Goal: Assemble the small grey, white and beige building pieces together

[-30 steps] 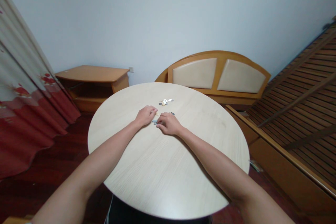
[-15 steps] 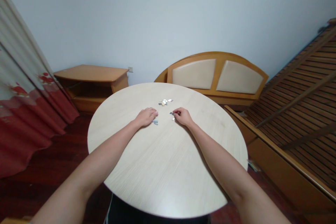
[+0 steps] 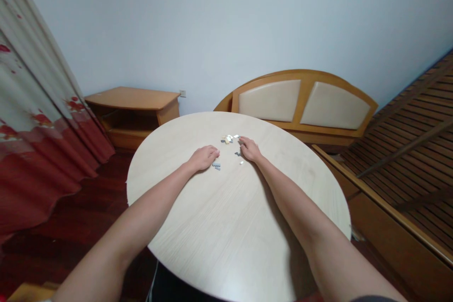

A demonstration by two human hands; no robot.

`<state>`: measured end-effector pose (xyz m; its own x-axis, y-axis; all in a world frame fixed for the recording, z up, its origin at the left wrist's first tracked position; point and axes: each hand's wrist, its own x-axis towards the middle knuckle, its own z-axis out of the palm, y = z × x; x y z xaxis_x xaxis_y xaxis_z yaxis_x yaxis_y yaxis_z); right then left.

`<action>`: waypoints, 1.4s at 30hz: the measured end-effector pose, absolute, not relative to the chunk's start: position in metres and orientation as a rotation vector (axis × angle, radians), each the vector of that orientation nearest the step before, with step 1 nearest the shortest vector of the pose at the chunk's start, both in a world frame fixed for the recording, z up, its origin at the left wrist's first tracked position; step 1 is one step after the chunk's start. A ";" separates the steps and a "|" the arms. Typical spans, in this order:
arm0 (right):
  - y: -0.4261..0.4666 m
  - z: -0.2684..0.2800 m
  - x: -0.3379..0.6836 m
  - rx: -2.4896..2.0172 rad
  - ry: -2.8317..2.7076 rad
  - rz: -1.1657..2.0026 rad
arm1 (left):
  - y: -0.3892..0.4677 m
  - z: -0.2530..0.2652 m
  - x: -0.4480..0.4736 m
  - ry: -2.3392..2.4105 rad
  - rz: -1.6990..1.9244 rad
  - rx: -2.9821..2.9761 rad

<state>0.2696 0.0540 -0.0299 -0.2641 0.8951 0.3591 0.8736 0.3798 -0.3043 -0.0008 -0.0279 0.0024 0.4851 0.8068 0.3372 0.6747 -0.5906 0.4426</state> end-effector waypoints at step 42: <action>-0.041 -0.006 0.226 -0.840 -2.140 0.111 | -0.041 0.010 0.017 1.154 0.997 2.574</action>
<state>0.2260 -0.0413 -0.0059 -0.4451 0.6016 0.6633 0.5299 0.7740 -0.3465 0.0169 -0.0407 0.0101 0.4833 0.7097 0.5126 0.6101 -0.6930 0.3841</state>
